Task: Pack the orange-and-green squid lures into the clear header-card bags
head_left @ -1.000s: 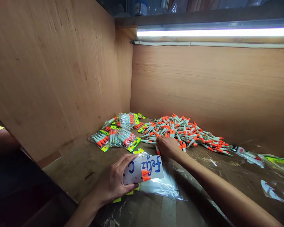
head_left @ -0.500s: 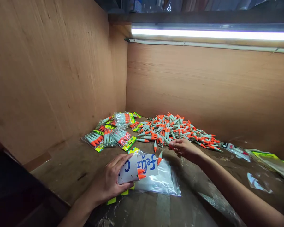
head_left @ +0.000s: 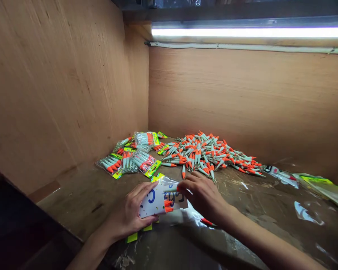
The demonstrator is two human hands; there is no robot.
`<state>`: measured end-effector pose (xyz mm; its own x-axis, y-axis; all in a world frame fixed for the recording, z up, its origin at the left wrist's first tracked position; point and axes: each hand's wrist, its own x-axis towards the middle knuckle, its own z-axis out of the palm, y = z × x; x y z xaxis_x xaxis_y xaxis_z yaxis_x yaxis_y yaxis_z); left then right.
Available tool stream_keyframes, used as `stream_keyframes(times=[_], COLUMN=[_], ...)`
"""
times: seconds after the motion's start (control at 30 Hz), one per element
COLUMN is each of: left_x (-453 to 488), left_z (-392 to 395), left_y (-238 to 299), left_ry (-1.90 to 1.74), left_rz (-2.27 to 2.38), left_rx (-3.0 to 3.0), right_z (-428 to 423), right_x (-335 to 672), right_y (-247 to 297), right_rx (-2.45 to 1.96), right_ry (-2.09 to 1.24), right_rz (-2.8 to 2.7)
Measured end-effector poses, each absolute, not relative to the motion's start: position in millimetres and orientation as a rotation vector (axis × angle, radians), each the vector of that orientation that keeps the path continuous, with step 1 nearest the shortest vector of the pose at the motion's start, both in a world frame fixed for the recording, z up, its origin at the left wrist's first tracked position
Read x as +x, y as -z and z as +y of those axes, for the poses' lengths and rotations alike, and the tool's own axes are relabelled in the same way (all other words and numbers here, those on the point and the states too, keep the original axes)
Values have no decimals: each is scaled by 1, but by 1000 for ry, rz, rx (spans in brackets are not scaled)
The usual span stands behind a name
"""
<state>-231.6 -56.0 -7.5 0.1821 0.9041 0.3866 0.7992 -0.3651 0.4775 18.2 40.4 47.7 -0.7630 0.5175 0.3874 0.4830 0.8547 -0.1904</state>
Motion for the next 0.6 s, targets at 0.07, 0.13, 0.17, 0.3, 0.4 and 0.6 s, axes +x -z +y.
stream_keyframes(times=[0.07, 0.13, 0.17, 0.3, 0.4, 0.6], left_x=[-231, -232, -233, -234, -234, -240], left_z=[-56, -57, -57, -57, -55, -52], left_y=[7, 7, 8, 10, 12, 11], left_ry=[-934, -949, -962, -956, -981, -1062], left_rz=[1657, 1662, 1669, 1669, 1667, 1770], left_rx=[2278, 2277, 2275, 2287, 2341, 2404], right_z=[39, 40, 41, 46, 42, 2], right_x=[-1, -15, -19, -21, -5, 67], right_y=[-40, -32, -29, -30, -45, -54], right_rx=[-725, -678, -642, -463, -420, -910], right_ry=[3, 39, 44, 5, -39, -217], right_rz=[-2626, -2662, -2680, -2747, -2747, -2663])
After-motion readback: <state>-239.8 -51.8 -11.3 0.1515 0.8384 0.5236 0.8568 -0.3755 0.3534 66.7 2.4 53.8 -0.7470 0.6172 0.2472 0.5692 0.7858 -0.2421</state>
